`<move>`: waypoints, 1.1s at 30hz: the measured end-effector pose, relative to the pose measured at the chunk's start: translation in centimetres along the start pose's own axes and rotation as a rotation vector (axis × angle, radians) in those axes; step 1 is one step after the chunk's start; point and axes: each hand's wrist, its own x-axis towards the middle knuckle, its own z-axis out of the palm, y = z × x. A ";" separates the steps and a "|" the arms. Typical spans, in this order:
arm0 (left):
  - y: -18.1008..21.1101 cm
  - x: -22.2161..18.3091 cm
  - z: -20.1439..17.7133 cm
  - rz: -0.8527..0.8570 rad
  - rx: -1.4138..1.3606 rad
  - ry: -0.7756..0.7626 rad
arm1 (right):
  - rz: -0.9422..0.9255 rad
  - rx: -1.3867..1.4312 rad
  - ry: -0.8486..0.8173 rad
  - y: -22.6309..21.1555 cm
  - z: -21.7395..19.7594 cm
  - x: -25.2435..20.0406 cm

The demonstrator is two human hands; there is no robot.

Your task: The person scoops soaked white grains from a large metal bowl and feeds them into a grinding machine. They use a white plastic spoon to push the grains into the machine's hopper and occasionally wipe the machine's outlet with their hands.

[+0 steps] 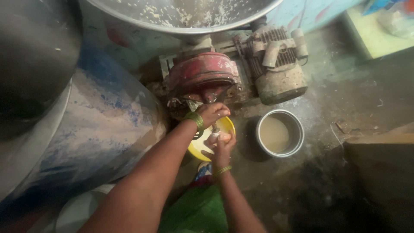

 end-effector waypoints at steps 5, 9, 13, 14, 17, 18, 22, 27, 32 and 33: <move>-0.8 0.9 0.6 0.126 0.035 0.042 | -0.079 -0.095 -0.059 -0.8 -0.2 0.4; -0.1 0.7 0.4 0.122 0.127 0.055 | -0.796 -0.621 0.116 1.0 0.9 0.1; 0.7 0.1 0.5 -0.050 0.072 0.023 | -0.882 -0.963 0.214 1.6 0.4 -0.9; 0.7 0.0 0.7 -0.009 0.077 0.042 | -0.797 -0.947 0.194 1.5 0.1 -1.1; 0.3 0.4 1.1 0.035 0.104 0.086 | -0.625 -0.587 0.049 0.5 0.1 -1.4; 0.0 0.8 1.2 0.035 0.112 0.097 | -0.575 -0.420 -0.012 0.1 0.1 -1.3; -1.5 1.5 1.8 0.123 0.206 0.140 | 0.036 0.059 -0.055 -1.1 -0.7 -0.3; -0.8 1.5 1.7 0.186 0.266 0.195 | -0.069 -0.111 -0.062 -1.1 -0.6 0.4; 0.6 0.2 1.2 -0.098 0.035 0.056 | -0.935 -0.888 0.182 0.2 0.6 -1.4; 0.9 0.1 1.2 -0.079 0.032 0.064 | -1.088 -1.010 0.232 0.3 0.5 -1.8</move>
